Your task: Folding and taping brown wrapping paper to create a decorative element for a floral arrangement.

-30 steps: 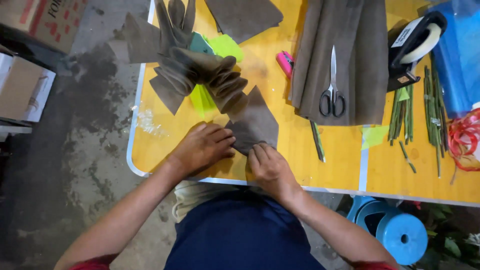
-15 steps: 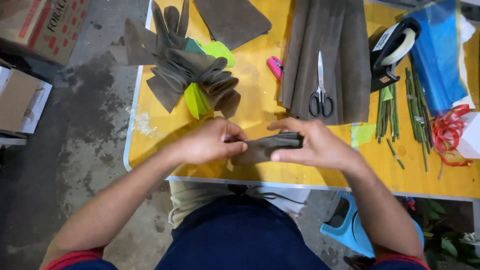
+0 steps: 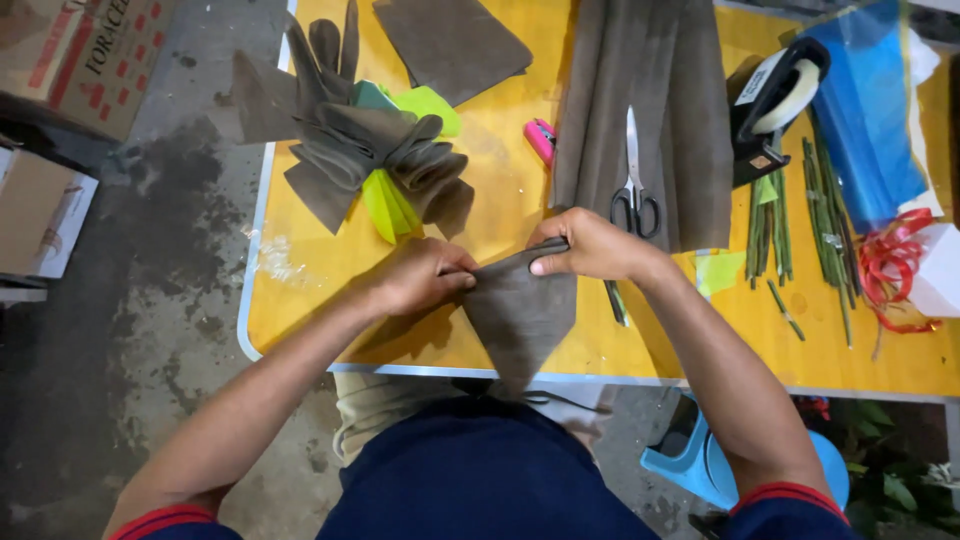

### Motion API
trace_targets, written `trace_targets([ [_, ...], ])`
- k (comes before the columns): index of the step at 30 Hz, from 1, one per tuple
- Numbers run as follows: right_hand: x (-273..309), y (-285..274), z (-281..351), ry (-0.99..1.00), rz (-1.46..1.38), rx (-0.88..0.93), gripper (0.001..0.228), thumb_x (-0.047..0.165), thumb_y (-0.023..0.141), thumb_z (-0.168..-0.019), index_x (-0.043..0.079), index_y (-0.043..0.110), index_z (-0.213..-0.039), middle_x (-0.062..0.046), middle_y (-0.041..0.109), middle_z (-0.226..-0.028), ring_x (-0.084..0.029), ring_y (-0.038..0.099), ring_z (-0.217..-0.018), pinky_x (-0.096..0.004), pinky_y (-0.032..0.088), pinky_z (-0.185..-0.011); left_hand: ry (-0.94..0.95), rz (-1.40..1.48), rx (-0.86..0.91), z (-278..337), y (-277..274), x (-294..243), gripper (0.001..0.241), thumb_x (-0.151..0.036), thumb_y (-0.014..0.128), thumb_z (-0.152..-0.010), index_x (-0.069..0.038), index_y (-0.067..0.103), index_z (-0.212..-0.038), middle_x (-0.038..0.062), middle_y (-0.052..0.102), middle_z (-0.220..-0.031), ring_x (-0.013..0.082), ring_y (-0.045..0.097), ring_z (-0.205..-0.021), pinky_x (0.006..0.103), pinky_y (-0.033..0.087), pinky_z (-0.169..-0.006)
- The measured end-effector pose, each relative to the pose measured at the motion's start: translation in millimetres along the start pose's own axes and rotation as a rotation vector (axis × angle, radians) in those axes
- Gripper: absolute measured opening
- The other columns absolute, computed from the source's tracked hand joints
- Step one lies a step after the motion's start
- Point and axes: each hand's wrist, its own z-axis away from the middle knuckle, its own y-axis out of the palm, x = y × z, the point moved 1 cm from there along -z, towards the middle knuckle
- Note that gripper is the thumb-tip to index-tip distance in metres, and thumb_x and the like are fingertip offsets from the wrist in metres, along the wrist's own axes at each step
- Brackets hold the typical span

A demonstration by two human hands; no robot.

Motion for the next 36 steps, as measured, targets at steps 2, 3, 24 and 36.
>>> trace_targets([
  [2, -0.2, 2.3, -2.3, -0.018, 0.029, -0.011, 0.029, 0.025, 0.090, -0.078, 0.010, 0.079, -0.099, -0.007, 0.067, -0.072, -0.026, 0.064, -0.071, -0.038, 0.048, -0.066, 0.036, -0.076, -0.066, -2.8, 8.4, 10.6, 0.017, -0.027, 0.070, -0.094, -0.021, 0.078, -0.108, 0.004, 0.081, -0.098, 0.0255, 0.075, -0.103, 0.0389, 0.060, -0.088],
  [3, -0.9, 3.4, -2.5, -0.033, 0.058, -0.026, 0.029, 0.023, 0.089, -0.078, 0.008, 0.078, -0.100, -0.013, 0.071, -0.074, -0.032, 0.069, -0.072, -0.041, 0.050, -0.067, 0.077, -0.154, -0.129, -4.6, 13.2, 15.4, 0.015, -0.027, 0.070, -0.095, -0.022, 0.077, -0.106, 0.003, 0.080, -0.100, 0.0257, 0.074, -0.104, 0.0400, 0.060, -0.087],
  [24, -7.1, 101.2, 66.8, -0.765, 0.677, -0.734, 0.020, 0.011, 0.054, -0.107, 0.007, 0.073, -0.106, -0.014, 0.070, -0.120, -0.033, 0.068, -0.103, -0.036, 0.053, -0.076, 0.773, -0.882, -0.403, 13.8, 29.9, 54.4, 0.035, -0.001, 0.044, -0.097, -0.006, 0.058, -0.129, 0.007, 0.058, -0.109, 0.0273, 0.058, -0.107, 0.0344, 0.050, -0.090],
  [36, -9.1, 97.3, 64.0, -0.782, 0.614, -0.689, 0.023, 0.013, 0.052, -0.108, 0.005, 0.073, -0.101, -0.014, 0.073, -0.116, -0.032, 0.069, -0.101, -0.036, 0.056, -0.080, 0.535, -0.634, -0.513, -0.5, 40.4, 29.7, 0.031, -0.047, 0.061, -0.098, -0.029, 0.076, -0.119, 0.011, 0.076, -0.098, 0.0337, 0.071, -0.086, 0.0488, 0.052, -0.074],
])
